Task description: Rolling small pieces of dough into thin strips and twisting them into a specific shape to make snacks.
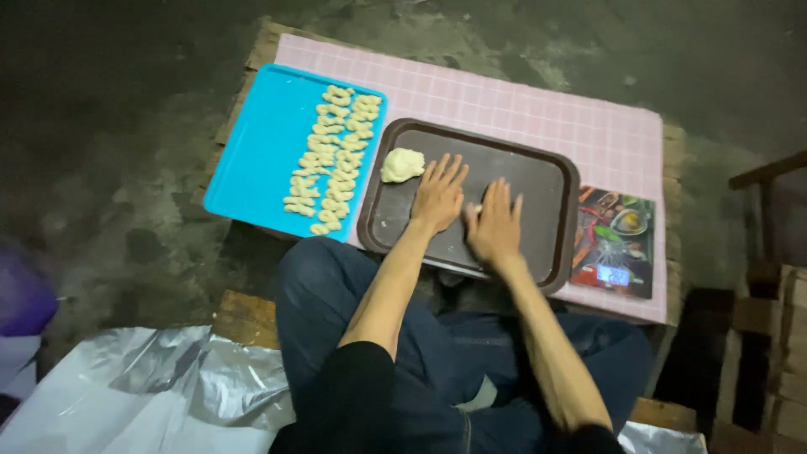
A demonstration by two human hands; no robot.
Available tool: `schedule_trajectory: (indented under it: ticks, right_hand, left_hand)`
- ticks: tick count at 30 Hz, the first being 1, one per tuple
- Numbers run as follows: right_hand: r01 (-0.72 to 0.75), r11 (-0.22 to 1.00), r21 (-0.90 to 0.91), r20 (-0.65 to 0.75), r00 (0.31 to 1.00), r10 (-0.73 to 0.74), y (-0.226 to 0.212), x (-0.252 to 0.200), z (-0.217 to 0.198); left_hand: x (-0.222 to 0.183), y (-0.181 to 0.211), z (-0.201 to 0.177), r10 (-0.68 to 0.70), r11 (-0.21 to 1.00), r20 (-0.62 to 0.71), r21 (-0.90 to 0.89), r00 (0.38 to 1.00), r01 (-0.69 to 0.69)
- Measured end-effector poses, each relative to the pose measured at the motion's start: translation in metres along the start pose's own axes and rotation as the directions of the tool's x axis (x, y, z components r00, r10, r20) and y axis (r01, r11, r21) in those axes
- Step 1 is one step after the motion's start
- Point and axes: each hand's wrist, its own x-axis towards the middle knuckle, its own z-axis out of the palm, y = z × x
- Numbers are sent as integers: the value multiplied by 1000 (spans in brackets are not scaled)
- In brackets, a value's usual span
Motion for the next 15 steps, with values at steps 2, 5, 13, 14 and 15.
schedule_trajectory:
  ticks: [2,5,13,14,15]
  right_hand:
    - [-38,999,-18,-23,999,38,14,41,18]
    - [-71,997,-13,-57,996,70,4,62,6]
    - [58,998,21,61,996,-60,-32,-65,-30]
    - [47,999,10,140,989,-48,-35,-79,-32]
    - [37,999,-2,219,975,-36,-37,-94,-35]
  left_hand:
    - [-1,-3,-1,-7,1000,9,0,1000,7]
    - [1,-7,-3,-32,999,4,-19,999,32]
    - [3,-3,-11,-43,997,-1,-70,999,43]
    - [2,-2,-13,-46,996,3,-71,999,46]
    - [0,0,-14,-48,996,7,-73,999,49]
